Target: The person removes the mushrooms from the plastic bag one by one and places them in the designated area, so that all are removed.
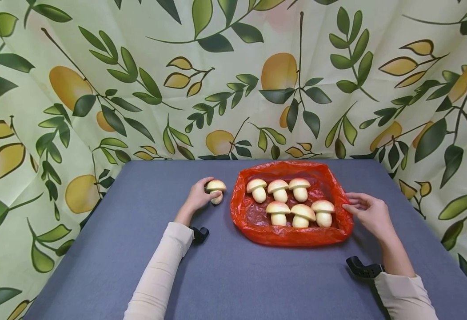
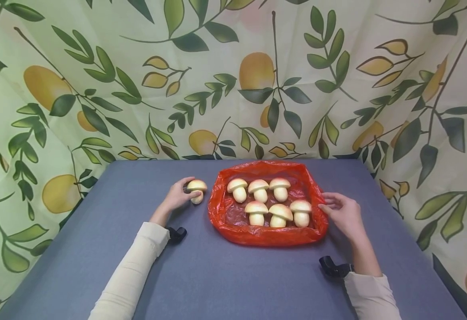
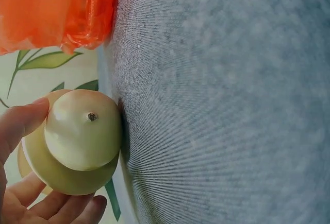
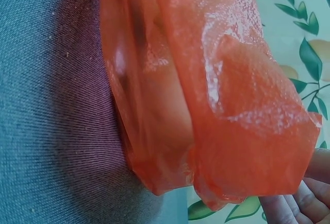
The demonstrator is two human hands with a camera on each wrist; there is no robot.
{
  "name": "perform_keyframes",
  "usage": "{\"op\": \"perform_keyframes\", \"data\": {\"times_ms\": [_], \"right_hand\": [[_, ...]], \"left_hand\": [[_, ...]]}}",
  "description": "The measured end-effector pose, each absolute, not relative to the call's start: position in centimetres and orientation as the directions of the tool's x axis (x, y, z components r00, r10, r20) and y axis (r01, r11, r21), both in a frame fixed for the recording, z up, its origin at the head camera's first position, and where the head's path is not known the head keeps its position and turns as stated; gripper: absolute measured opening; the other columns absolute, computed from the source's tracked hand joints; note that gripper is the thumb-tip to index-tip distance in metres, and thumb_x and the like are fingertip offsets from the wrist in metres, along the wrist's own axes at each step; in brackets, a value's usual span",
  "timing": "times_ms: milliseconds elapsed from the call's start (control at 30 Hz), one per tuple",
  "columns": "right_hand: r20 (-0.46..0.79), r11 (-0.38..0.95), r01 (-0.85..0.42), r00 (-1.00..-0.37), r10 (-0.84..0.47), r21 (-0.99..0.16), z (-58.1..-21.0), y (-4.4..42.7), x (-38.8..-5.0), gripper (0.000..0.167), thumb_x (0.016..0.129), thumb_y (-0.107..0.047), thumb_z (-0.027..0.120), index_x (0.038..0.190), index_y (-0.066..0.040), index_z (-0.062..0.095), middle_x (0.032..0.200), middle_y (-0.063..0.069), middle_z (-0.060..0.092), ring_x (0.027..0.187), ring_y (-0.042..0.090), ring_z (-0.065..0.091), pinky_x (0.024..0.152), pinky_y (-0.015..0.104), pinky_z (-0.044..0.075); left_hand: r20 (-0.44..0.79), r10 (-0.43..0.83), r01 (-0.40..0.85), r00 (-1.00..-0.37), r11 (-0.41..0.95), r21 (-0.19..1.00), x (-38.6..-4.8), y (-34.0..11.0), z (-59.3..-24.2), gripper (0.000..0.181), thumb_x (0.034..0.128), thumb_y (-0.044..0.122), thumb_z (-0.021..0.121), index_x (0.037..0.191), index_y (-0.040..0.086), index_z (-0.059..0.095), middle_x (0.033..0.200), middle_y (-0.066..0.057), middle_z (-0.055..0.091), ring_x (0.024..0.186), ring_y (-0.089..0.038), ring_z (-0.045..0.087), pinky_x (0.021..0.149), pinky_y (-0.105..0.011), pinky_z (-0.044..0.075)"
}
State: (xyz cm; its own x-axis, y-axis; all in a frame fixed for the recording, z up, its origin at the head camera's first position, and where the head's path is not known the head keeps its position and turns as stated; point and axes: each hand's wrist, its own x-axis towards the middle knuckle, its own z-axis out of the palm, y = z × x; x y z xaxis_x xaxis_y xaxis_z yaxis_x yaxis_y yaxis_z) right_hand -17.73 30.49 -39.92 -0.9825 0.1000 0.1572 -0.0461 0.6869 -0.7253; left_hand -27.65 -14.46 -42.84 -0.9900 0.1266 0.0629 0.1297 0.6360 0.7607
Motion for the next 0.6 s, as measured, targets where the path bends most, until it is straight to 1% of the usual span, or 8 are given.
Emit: {"op": "perform_keyframes", "data": {"times_ms": [67, 133, 167, 233, 300, 367, 467, 600], "right_hand": [[0.158, 0.688, -0.05, -0.983, 0.096, -0.724, -39.86, 30.38, -17.67, 0.039, 0.088, -0.017, 0.07, 0.117, 0.009, 0.062, 0.091, 0.013, 0.074, 0.066, -0.018, 0.053, 0.058, 0.009, 0.05], [0.157, 0.691, -0.048, -0.983, 0.096, -0.721, -39.84, 30.39, -17.65, 0.039, 0.088, -0.017, 0.07, 0.117, 0.009, 0.062, 0.087, 0.008, 0.074, 0.066, -0.018, 0.052, 0.058, 0.009, 0.05], [0.161, 0.693, -0.051, -0.983, 0.094, -0.719, -39.84, 30.4, -17.63, 0.039, 0.088, -0.017, 0.069, 0.117, 0.009, 0.062, 0.088, 0.01, 0.074, 0.066, -0.018, 0.052, 0.058, 0.009, 0.05], [0.162, 0.695, -0.052, -0.982, 0.093, -0.717, -39.82, 30.48, -17.61, 0.039, 0.089, -0.018, 0.069, 0.117, 0.008, 0.062, 0.088, 0.006, 0.073, 0.067, -0.018, 0.053, 0.058, 0.009, 0.05], [0.159, 0.695, -0.05, -0.983, 0.094, -0.718, -39.82, 30.58, -17.63, 0.039, 0.089, -0.019, 0.069, 0.117, 0.008, 0.062, 0.084, -0.005, 0.071, 0.067, -0.018, 0.053, 0.059, 0.009, 0.051], [0.157, 0.692, -0.05, -0.983, 0.092, -0.72, -39.84, 30.63, -17.64, 0.04, 0.089, -0.019, 0.069, 0.117, 0.008, 0.062, 0.084, -0.006, 0.071, 0.067, -0.017, 0.053, 0.059, 0.009, 0.051], [0.16, 0.686, -0.057, -0.983, 0.088, -0.725, -39.87, 30.7, -17.63, 0.04, 0.089, -0.02, 0.069, 0.117, 0.008, 0.062, 0.081, -0.018, 0.066, 0.067, -0.017, 0.053, 0.058, 0.01, 0.051], [0.169, 0.681, -0.07, -0.982, 0.079, -0.729, -39.96, 30.75, -17.56, 0.04, 0.089, -0.02, 0.069, 0.117, 0.008, 0.062, 0.079, -0.027, 0.06, 0.068, -0.018, 0.053, 0.059, 0.009, 0.051]], "left_hand": [[0.053, 0.123, 0.12, -0.991, 0.636, 0.763, -27.63, -14.46, -42.84, 0.063, 0.0845, 0.016, 0.073, 0.138, -0.003, 0.047, 0.141, -0.026, 0.05, 0.13, -0.038, 0.048, 0.111, -0.048, 0.039], [0.052, 0.125, 0.121, -0.991, 0.636, 0.762, -27.68, -14.44, -42.91, 0.063, 0.0846, 0.016, 0.073, 0.139, -0.003, 0.046, 0.141, -0.026, 0.05, 0.13, -0.038, 0.048, 0.111, -0.048, 0.039], [0.05, 0.125, 0.118, -0.991, 0.634, 0.764, -27.69, -14.43, -42.91, 0.063, 0.0847, 0.016, 0.073, 0.139, -0.003, 0.046, 0.141, -0.026, 0.05, 0.13, -0.038, 0.048, 0.111, -0.048, 0.039], [0.046, 0.126, 0.116, -0.991, 0.63, 0.768, -27.74, -14.46, -42.9, 0.063, 0.085, 0.017, 0.072, 0.139, -0.003, 0.046, 0.141, -0.025, 0.05, 0.13, -0.038, 0.048, 0.111, -0.048, 0.039], [0.04, 0.126, 0.111, -0.991, 0.626, 0.772, -27.75, -14.56, -42.85, 0.063, 0.0856, 0.018, 0.072, 0.139, -0.003, 0.046, 0.142, -0.025, 0.05, 0.131, -0.037, 0.048, 0.112, -0.049, 0.039], [0.031, 0.121, 0.1, -0.992, 0.62, 0.779, -27.72, -14.71, -42.72, 0.063, 0.0858, 0.018, 0.072, 0.14, -0.002, 0.045, 0.143, -0.023, 0.049, 0.132, -0.036, 0.047, 0.113, -0.048, 0.038], [0.039, 0.117, 0.104, -0.992, 0.619, 0.779, -27.61, -14.96, -42.53, 0.063, 0.0857, 0.017, 0.072, 0.14, -0.002, 0.045, 0.143, -0.023, 0.05, 0.133, -0.037, 0.047, 0.113, -0.049, 0.038], [0.068, 0.111, 0.123, -0.992, 0.623, 0.773, -27.3, -15.15, -42.15, 0.061, 0.0855, 0.015, 0.071, 0.139, -0.002, 0.047, 0.141, -0.024, 0.051, 0.132, -0.038, 0.048, 0.112, -0.05, 0.039]]}}
